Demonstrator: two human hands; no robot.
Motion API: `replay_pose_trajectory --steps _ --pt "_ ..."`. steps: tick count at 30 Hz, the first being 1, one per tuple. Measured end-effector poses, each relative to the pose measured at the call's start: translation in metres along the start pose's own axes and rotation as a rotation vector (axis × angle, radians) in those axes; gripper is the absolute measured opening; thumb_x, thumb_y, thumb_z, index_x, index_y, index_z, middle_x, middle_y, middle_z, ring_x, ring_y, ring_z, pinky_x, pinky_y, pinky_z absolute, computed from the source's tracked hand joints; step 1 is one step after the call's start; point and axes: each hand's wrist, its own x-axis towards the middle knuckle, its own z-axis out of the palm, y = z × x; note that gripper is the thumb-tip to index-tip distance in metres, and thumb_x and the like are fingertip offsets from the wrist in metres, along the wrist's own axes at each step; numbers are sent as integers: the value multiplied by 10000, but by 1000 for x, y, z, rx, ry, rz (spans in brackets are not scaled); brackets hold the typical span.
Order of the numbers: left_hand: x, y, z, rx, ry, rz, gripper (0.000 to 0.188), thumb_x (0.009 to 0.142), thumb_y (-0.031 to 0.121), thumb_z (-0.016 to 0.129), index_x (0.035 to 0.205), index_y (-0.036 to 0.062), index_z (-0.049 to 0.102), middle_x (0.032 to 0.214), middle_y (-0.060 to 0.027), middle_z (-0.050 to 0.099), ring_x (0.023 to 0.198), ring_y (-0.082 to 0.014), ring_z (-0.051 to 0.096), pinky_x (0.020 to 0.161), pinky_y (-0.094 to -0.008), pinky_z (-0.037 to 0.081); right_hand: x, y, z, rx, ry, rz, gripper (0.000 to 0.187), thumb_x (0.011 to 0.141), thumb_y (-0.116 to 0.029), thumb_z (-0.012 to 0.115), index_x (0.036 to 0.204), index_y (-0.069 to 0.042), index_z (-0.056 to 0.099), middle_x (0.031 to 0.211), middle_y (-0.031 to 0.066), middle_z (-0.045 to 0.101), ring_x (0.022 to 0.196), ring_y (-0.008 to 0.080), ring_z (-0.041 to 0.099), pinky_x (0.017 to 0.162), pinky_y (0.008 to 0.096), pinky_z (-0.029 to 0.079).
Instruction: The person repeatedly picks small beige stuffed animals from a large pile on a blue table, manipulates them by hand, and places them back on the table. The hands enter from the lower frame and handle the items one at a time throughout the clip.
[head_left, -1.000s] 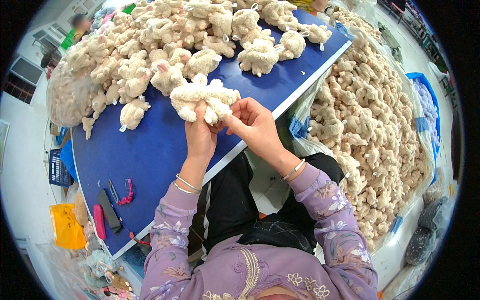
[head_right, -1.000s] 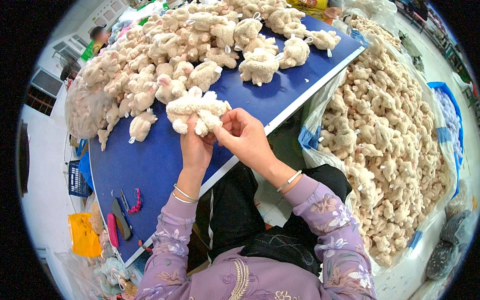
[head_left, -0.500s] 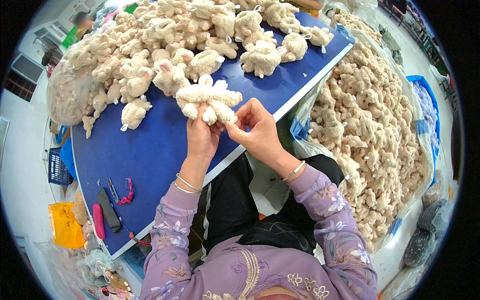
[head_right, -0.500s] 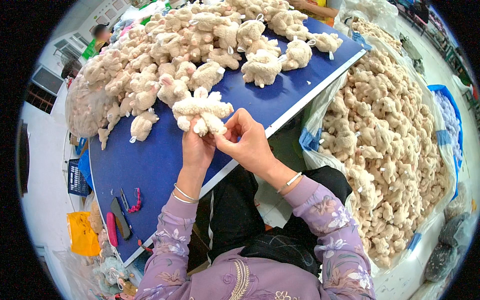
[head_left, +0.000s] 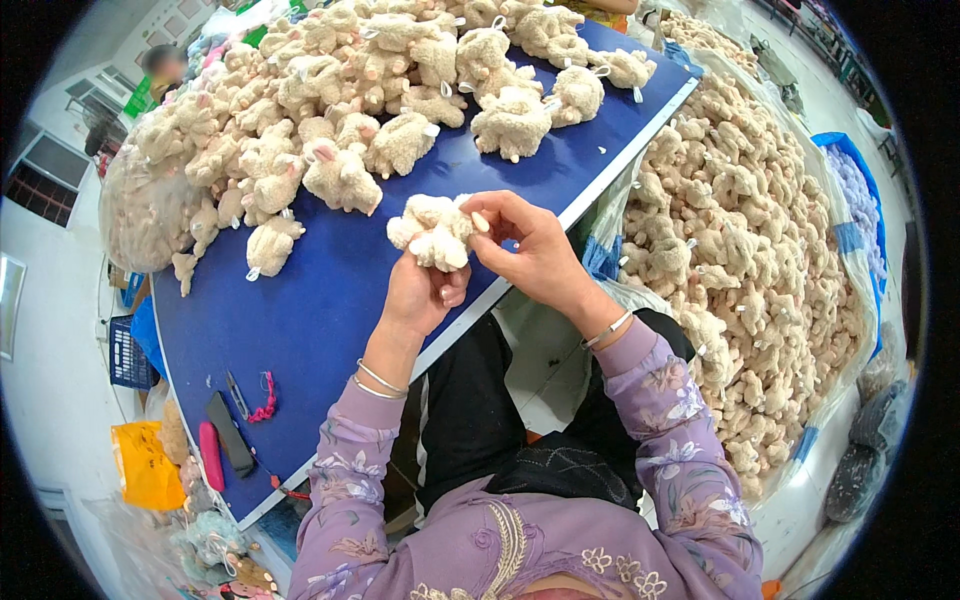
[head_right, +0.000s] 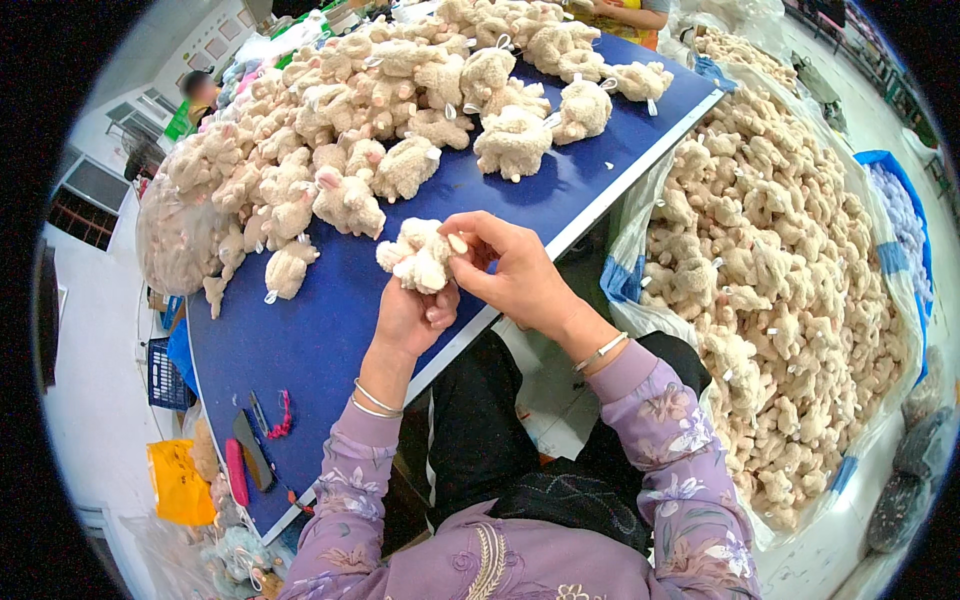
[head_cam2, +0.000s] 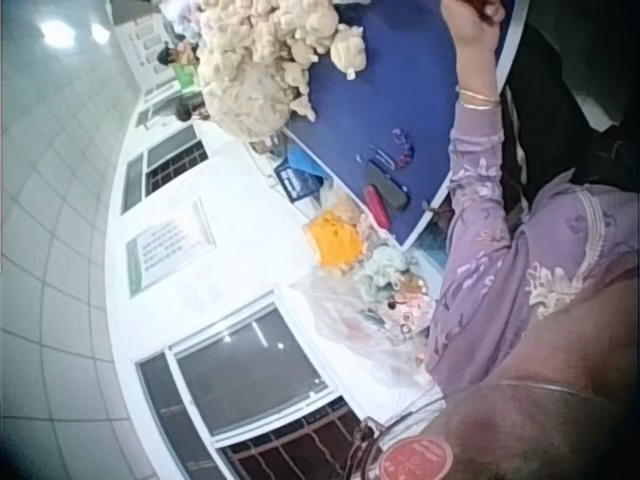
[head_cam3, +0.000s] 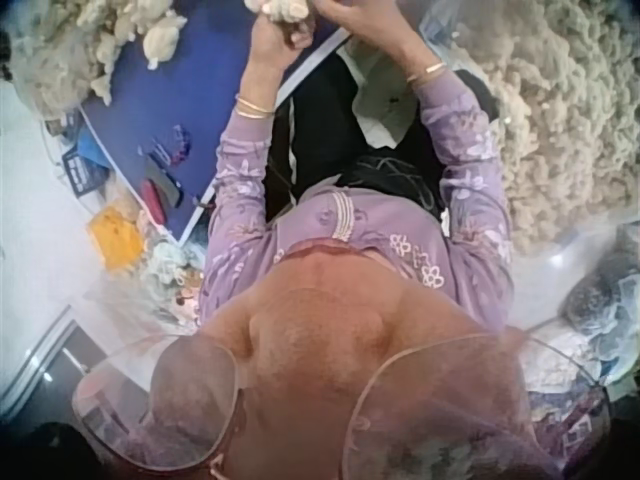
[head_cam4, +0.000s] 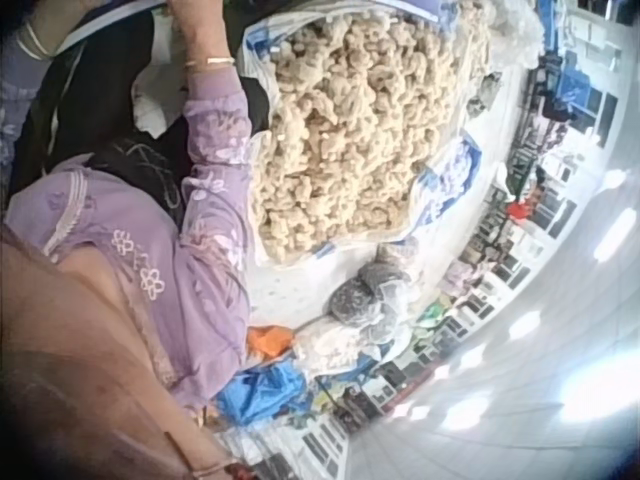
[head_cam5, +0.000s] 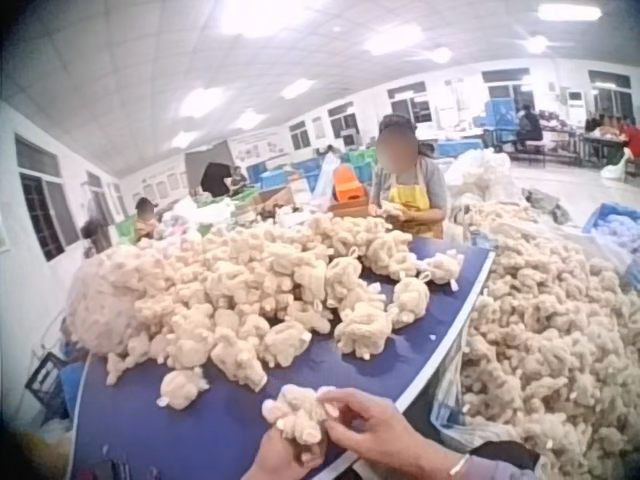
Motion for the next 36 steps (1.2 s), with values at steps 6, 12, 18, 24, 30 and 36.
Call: replay_pose_trajectory --steps 6,12,18,24,30,36 --pt "-1 1 3 96 -48 -49 422 992 416 320 1033 75 565 595 -87 537 411 -123 409 366 -227 310 0 -2 -5 108 0 175 251 890 -49 635 1126 26 595 907 -10 610 765 26 551 677 189 470" --pt "0 1 -2 81 -138 -52 442 998 413 310 1074 62 566 629 -96 555 422 -122 421 370 -223 311 0 -5 -8 352 -15 235 221 898 -79 631 1079 47 617 866 7 630 715 50 566 648 207 487" --pt "-3 -1 6 91 -54 5 398 989 372 372 1035 38 585 765 -77 601 456 -99 506 356 -197 331 0 -5 -10 465 -96 247 243 913 -61 594 1117 69 614 915 67 672 754 98 636 688 238 530" --pt "-2 0 -3 82 -89 10 383 991 341 367 1050 37 593 784 -86 611 492 -104 515 377 -210 348 1 -8 -7 543 -132 273 238 903 -51 592 1103 77 613 917 86 680 756 116 658 704 250 541" --pt "7 -8 -18 144 -36 136 381 993 431 394 1107 104 555 794 -6 611 500 -67 504 382 -190 331 -3 -29 -6 22 -94 220 207 866 -141 680 989 9 607 776 34 623 692 81 573 627 256 488" --pt "-13 -18 0 497 -49 338 431 969 325 456 1282 31 493 1051 -37 633 685 -102 579 502 -224 420 -34 -35 -27 -115 42 173 197 856 -140 670 912 -7 535 698 19 552 639 61 498 586 243 434"
